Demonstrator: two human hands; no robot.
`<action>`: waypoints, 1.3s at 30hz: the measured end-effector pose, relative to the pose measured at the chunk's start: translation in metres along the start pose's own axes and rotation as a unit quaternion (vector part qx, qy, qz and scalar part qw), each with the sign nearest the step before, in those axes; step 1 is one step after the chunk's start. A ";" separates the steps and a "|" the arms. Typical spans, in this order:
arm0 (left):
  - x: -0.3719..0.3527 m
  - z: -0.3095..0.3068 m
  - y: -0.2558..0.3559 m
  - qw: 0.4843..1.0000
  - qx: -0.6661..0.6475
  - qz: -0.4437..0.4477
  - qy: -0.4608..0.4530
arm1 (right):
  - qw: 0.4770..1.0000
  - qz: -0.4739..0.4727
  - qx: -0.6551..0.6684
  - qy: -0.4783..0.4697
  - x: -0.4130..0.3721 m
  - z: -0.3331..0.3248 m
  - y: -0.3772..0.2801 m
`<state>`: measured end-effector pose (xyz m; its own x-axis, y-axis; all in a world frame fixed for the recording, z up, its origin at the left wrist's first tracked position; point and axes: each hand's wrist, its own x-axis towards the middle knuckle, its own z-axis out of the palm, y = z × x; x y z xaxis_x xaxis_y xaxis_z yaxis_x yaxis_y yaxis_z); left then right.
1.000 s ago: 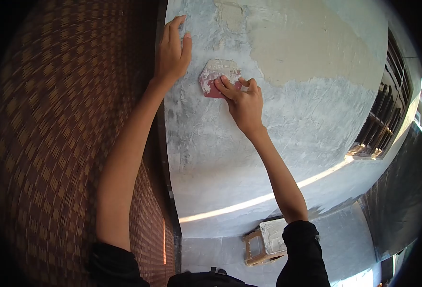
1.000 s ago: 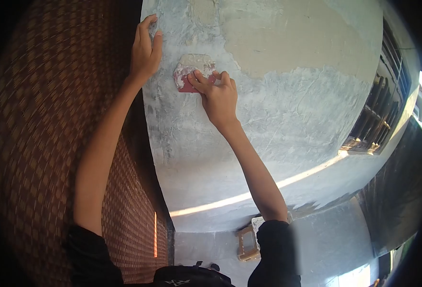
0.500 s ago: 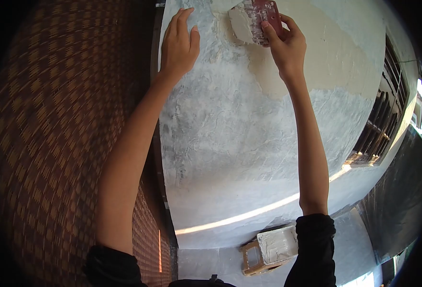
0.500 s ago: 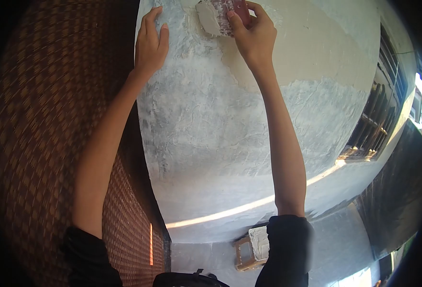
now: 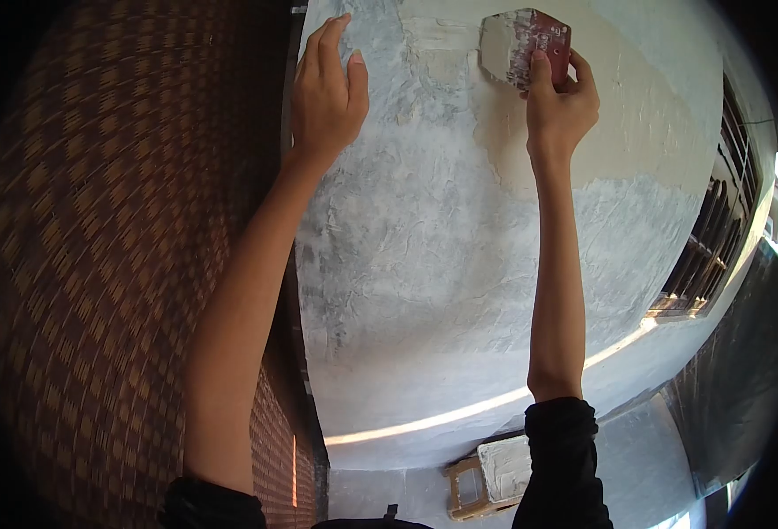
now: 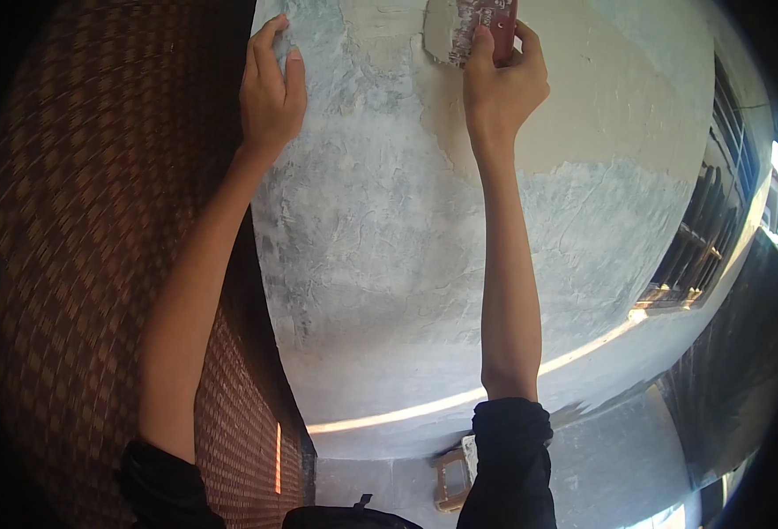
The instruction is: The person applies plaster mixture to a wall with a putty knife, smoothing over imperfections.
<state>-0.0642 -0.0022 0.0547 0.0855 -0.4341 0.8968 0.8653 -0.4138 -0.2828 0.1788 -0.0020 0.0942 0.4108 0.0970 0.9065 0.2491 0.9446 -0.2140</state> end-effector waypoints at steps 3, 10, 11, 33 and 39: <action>0.000 -0.001 0.001 1.000 0.001 -0.002 -0.001 | 0.996 -0.053 0.058 -0.052 -0.007 0.017 -0.009; 0.000 -0.003 0.001 1.000 -0.004 -0.019 0.005 | 0.999 -0.018 0.008 -0.033 -0.005 0.004 0.014; 0.000 -0.002 0.001 1.000 -0.007 -0.014 0.013 | 1.000 0.010 0.000 -0.018 -0.004 -0.003 0.006; -0.002 -0.001 -0.001 1.000 -0.019 -0.015 0.018 | 0.996 -0.059 -0.018 -0.059 -0.002 0.038 -0.020; -0.001 -0.002 0.003 0.999 -0.021 -0.020 0.033 | 0.998 -0.052 -0.045 0.001 -0.003 0.008 0.009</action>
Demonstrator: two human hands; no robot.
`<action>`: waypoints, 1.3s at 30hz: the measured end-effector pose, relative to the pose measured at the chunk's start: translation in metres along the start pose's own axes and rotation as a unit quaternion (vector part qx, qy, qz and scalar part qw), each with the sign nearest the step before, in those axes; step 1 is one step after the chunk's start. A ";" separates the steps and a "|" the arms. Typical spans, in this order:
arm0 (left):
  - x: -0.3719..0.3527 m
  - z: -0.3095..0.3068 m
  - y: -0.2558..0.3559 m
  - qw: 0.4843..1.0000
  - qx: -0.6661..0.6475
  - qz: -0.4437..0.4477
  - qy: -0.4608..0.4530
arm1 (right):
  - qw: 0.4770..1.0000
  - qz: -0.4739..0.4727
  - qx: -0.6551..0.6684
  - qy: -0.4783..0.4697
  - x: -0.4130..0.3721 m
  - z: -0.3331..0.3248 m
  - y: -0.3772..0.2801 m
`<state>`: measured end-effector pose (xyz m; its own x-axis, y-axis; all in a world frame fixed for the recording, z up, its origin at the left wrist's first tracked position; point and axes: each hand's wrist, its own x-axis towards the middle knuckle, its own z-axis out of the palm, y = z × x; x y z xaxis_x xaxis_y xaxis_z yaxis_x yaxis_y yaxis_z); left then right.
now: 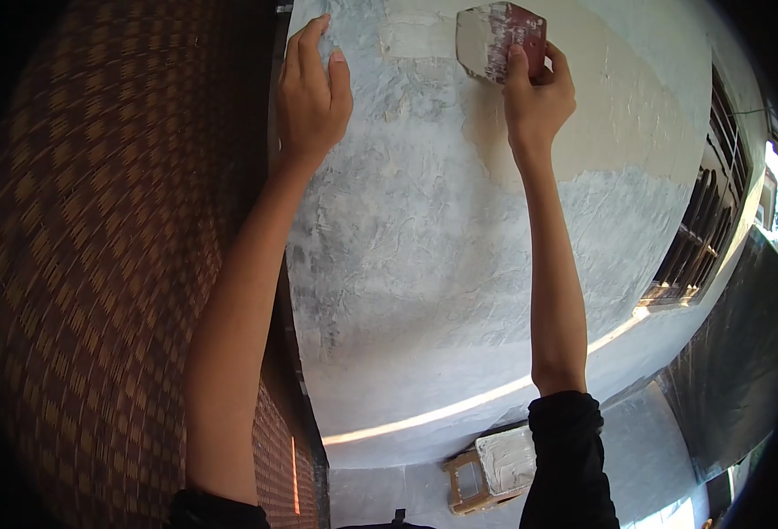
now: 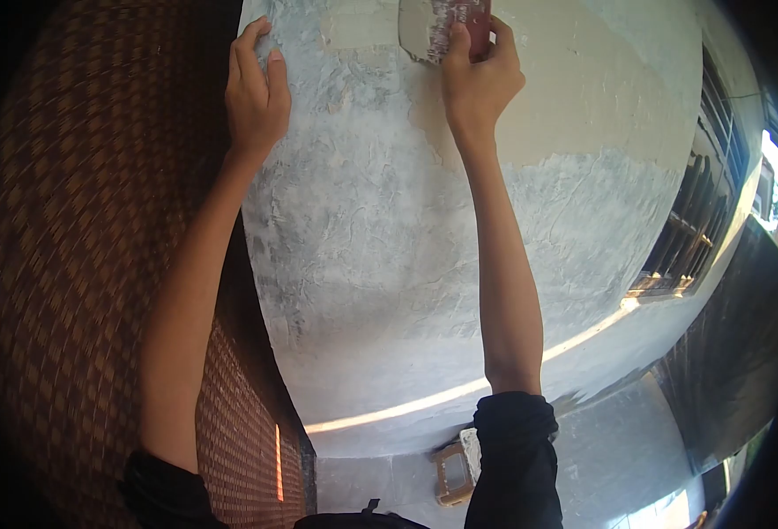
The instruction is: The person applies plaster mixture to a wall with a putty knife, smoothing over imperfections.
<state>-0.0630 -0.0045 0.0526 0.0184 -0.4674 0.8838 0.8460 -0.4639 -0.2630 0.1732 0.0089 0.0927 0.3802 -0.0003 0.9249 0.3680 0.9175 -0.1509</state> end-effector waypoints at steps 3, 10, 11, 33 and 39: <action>-0.001 0.000 -0.001 1.000 -0.002 0.000 -0.012 | 0.997 0.016 0.068 0.025 -0.007 -0.007 -0.015; 0.002 -0.002 -0.001 1.000 -0.003 0.004 -0.004 | 1.000 -0.009 0.019 -0.018 -0.002 -0.016 0.015; 0.002 -0.001 0.000 1.000 0.000 0.005 -0.001 | 1.000 0.010 0.013 0.015 0.006 -0.029 0.010; -0.001 -0.002 0.001 1.000 0.002 -0.006 -0.019 | 0.993 0.067 0.091 0.040 -0.010 -0.011 -0.015; 0.001 -0.004 0.000 1.000 -0.016 -0.009 -0.024 | 0.997 -0.009 0.010 -0.071 -0.026 0.029 -0.023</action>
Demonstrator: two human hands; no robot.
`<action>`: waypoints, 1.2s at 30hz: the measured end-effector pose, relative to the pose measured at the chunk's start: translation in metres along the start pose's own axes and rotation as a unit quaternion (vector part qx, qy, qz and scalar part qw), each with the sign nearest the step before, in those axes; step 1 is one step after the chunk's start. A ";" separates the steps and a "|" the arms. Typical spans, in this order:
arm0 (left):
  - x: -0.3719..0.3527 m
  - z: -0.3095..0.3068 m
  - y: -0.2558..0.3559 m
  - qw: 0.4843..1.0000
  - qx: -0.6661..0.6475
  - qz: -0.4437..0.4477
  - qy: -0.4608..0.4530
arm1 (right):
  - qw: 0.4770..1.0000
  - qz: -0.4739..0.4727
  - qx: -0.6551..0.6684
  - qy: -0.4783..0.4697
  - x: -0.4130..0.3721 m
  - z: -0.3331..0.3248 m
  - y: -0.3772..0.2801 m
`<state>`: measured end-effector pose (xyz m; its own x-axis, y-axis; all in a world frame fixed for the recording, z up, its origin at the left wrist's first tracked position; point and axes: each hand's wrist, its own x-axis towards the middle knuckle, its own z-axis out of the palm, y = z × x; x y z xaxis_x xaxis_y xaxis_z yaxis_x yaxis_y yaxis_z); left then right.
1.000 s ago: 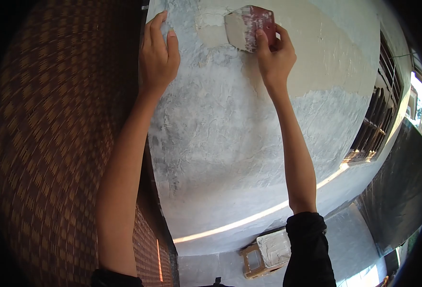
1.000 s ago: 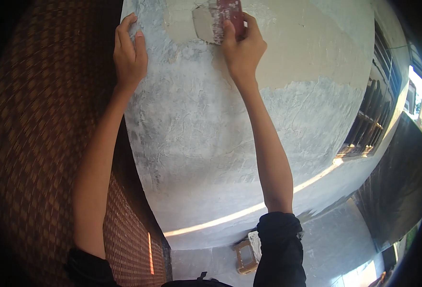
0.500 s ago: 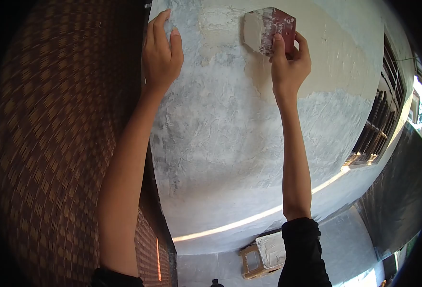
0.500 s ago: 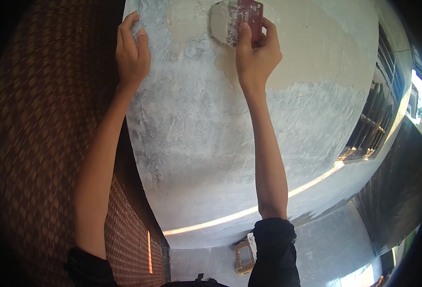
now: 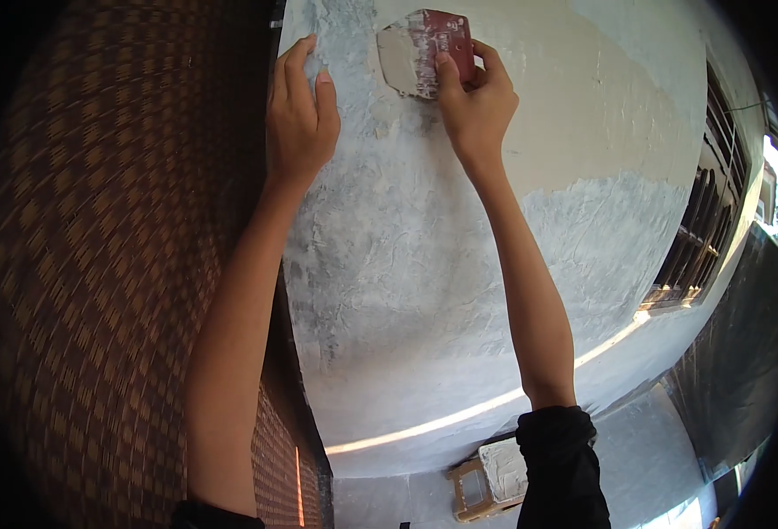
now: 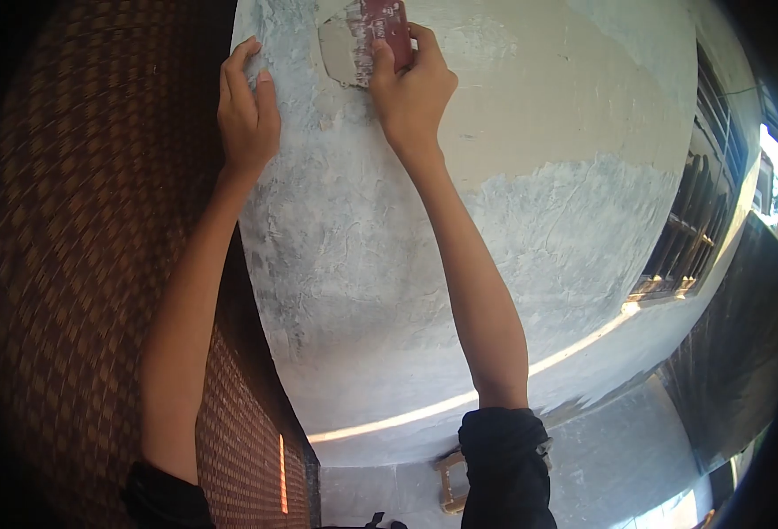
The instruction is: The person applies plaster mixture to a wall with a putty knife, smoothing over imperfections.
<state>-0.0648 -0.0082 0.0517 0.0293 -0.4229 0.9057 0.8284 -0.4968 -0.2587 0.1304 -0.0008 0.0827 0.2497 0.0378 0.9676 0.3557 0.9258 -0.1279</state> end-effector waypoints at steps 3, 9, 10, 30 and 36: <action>-0.001 0.002 -0.001 1.000 0.021 -0.001 0.007 | 0.996 0.020 -0.029 0.083 0.024 -0.040 0.016; -0.001 0.001 0.001 1.000 0.017 -0.005 -0.001 | 0.997 0.023 0.074 0.017 0.016 -0.006 -0.010; 0.000 0.002 0.001 1.000 0.016 -0.005 -0.003 | 0.998 -0.056 -0.001 0.011 0.015 0.004 -0.002; -0.002 0.003 -0.002 1.000 0.017 0.007 0.016 | 0.994 0.039 0.095 0.031 -0.019 -0.044 0.002; -0.003 0.000 0.001 1.000 0.015 -0.007 -0.002 | 0.996 0.033 0.038 0.075 -0.009 -0.046 0.026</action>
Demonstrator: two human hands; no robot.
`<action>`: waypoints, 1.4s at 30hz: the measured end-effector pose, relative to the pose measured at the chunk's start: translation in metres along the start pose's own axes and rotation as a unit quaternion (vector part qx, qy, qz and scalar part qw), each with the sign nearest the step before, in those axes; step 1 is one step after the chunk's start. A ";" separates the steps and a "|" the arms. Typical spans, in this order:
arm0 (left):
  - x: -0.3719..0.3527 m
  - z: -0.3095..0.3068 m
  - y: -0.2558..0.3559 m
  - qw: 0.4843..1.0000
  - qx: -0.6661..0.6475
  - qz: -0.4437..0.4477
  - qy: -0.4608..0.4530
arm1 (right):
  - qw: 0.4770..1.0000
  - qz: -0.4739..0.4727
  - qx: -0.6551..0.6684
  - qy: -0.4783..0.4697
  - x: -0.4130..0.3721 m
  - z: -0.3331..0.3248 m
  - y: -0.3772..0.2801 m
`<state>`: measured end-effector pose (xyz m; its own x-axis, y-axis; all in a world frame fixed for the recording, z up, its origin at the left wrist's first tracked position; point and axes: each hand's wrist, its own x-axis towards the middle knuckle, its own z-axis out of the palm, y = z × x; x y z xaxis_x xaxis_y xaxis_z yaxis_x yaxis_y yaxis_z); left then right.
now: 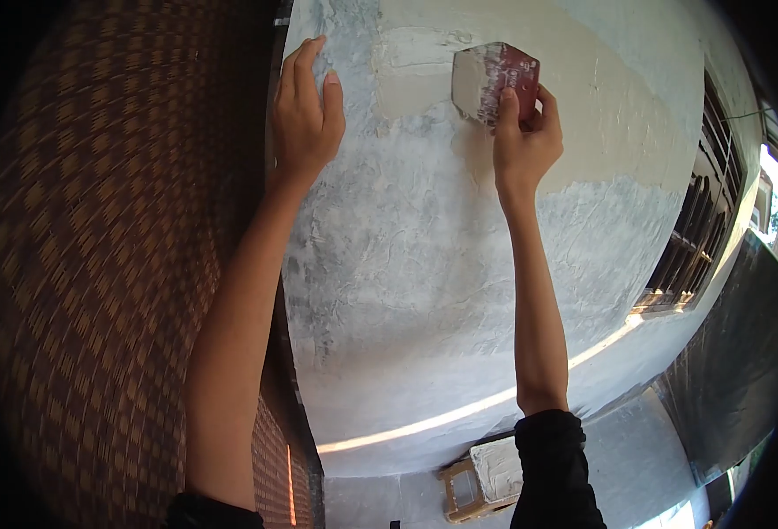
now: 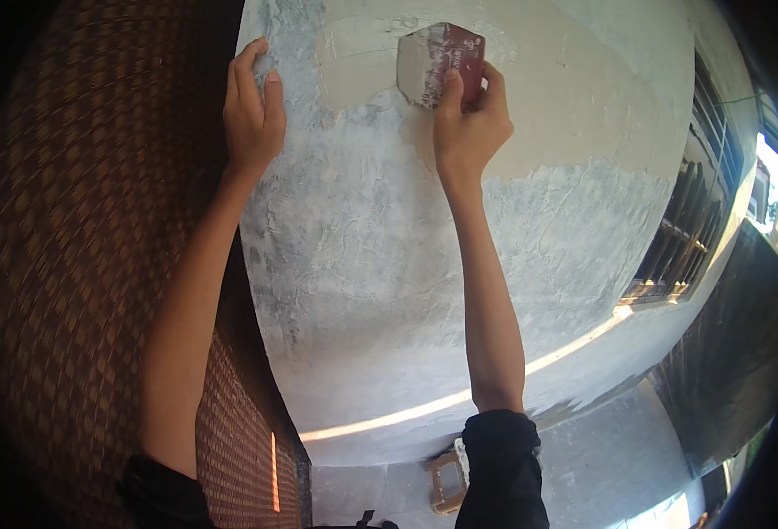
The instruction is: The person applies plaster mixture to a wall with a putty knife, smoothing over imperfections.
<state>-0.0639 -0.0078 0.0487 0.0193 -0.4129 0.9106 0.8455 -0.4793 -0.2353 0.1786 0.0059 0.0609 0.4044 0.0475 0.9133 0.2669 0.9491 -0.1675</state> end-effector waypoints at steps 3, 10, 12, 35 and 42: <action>0.001 0.001 0.001 1.000 0.009 0.003 0.000 | 0.999 0.008 0.044 -0.026 0.001 0.005 -0.013; 0.000 -0.001 0.001 1.000 0.001 -0.004 -0.007 | 0.997 -0.060 -0.032 -0.024 0.005 0.021 -0.010; 0.001 0.000 0.000 1.000 0.004 0.000 -0.002 | 0.999 -0.035 0.035 0.022 0.026 0.009 -0.014; 0.000 0.000 0.003 1.000 0.002 -0.016 -0.009 | 0.998 -0.006 -0.036 0.054 0.046 -0.018 -0.015; 0.002 -0.001 0.003 0.999 -0.036 -0.003 0.002 | 0.993 -0.044 0.035 -0.099 -0.022 0.038 -0.016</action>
<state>-0.0621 -0.0112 0.0495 0.0121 -0.4124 0.9109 0.8055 -0.5357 -0.2532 0.1323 0.0017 0.0579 0.2004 0.0162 0.9796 0.2296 0.9712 -0.0631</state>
